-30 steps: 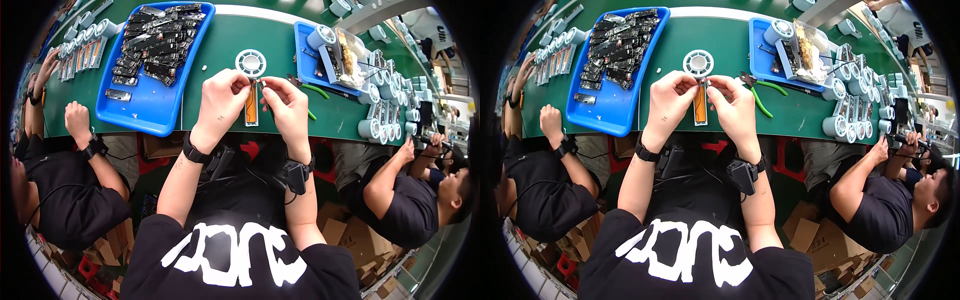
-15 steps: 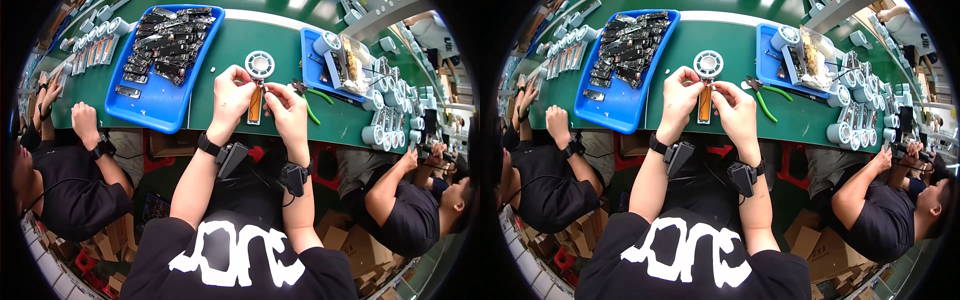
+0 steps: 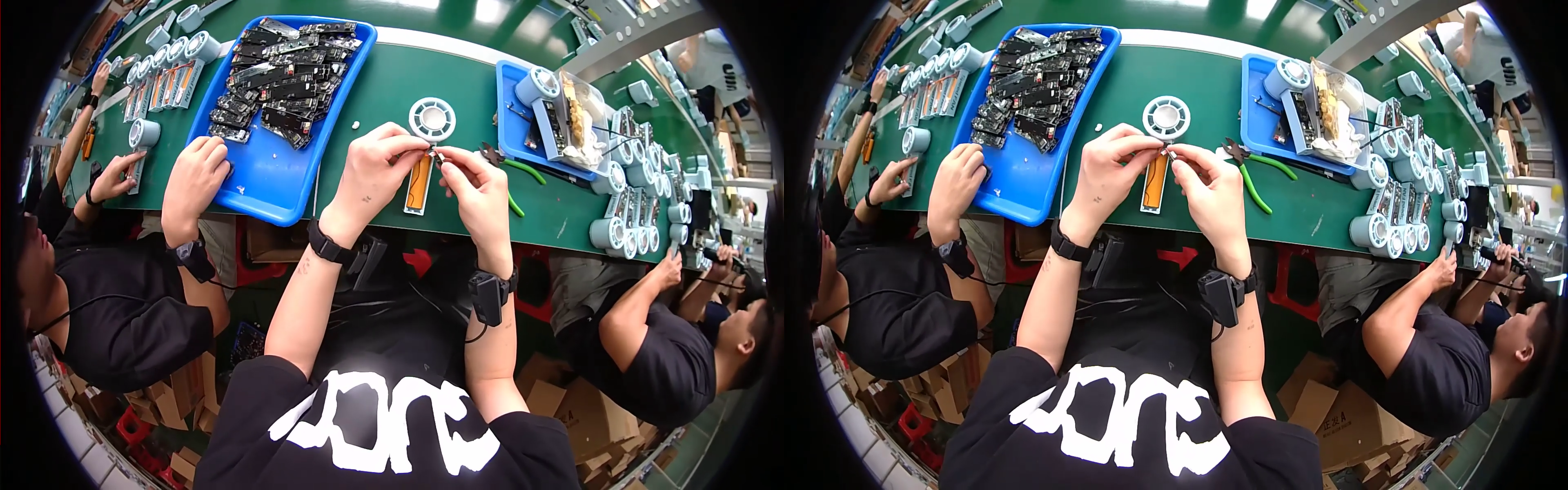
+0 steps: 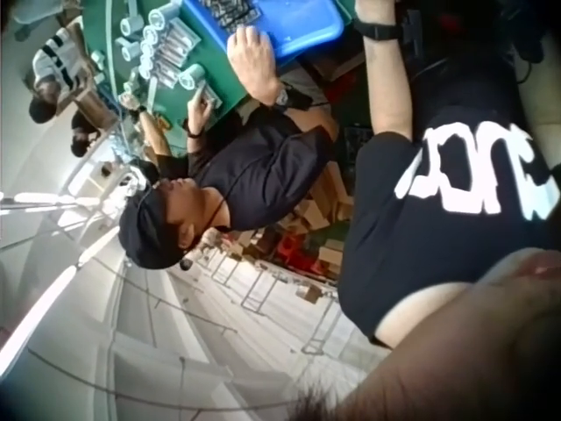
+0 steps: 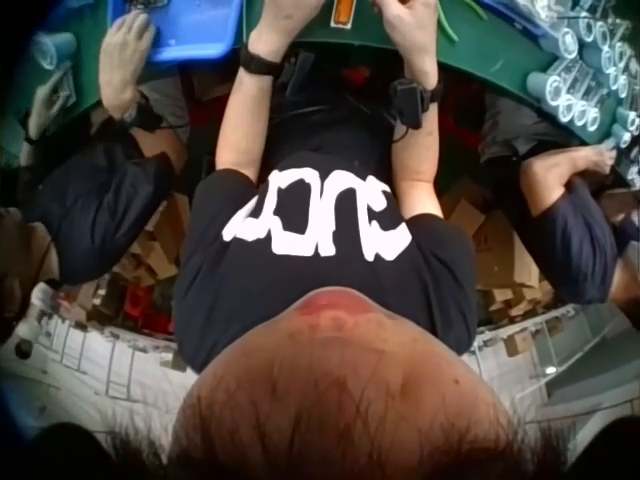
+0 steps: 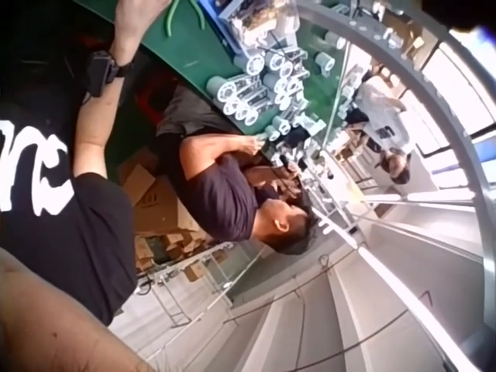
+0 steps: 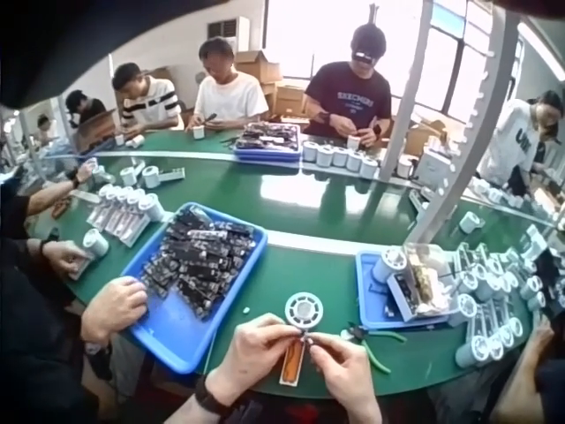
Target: The person picks up a circuit board from a tray and connects wires from a fan housing to it. They then press the circuit board into the fan housing and repeat the process with another unit.
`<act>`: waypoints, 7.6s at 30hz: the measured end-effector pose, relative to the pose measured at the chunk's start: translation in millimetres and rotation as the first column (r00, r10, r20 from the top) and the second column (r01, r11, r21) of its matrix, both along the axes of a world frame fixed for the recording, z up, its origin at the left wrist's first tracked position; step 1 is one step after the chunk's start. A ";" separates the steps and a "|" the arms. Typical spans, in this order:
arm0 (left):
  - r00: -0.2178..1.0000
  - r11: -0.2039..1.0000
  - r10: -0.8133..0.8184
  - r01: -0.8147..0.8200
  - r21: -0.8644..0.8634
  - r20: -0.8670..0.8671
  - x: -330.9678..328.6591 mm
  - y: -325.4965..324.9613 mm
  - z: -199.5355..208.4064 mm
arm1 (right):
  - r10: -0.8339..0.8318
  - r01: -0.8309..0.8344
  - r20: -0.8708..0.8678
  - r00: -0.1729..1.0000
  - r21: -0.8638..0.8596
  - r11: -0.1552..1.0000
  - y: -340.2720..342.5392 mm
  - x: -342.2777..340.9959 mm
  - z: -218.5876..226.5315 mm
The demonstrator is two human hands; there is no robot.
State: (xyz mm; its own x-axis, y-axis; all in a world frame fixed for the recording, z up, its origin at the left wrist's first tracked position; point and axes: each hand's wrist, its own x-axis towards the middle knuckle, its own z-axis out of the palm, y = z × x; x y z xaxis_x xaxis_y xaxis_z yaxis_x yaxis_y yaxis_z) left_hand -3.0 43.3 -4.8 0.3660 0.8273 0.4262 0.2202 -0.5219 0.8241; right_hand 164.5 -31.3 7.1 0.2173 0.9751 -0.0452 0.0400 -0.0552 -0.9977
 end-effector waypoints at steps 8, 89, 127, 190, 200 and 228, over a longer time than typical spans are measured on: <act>0.998 0.999 0.032 -0.031 0.024 -0.049 7.4 -1.8 -4.3 | 0.080 -0.082 0.022 0.997 0.063 0.995 5.6 9.9 -5.7; 0.980 0.933 0.068 0.003 -0.359 0.185 8.7 -5.1 -11.1 | -0.454 0.318 0.631 0.629 0.324 0.891 15.3 -53.0 5.2; 0.614 0.571 0.786 -0.764 0.301 0.067 -227.9 -8.1 -38.9 | -0.229 0.009 0.849 0.476 0.255 0.967 322.9 23.3 -10.1; 0.714 0.661 0.700 -0.660 0.358 0.023 -233.7 -0.1 -31.0 | 0.479 -0.461 0.800 0.360 -0.294 0.837 116.6 -44.6 127.3; 0.877 0.913 0.384 -0.313 0.263 -0.290 -197.8 30.3 42.1 | 0.436 -0.478 0.778 0.452 -0.202 0.855 78.4 -2.1 75.6; 0.385 0.823 0.256 0.395 -0.409 0.887 -217.4 -24.2 50.3 | -0.259 -0.112 0.662 0.703 0.463 0.879 11.9 -36.2 7.7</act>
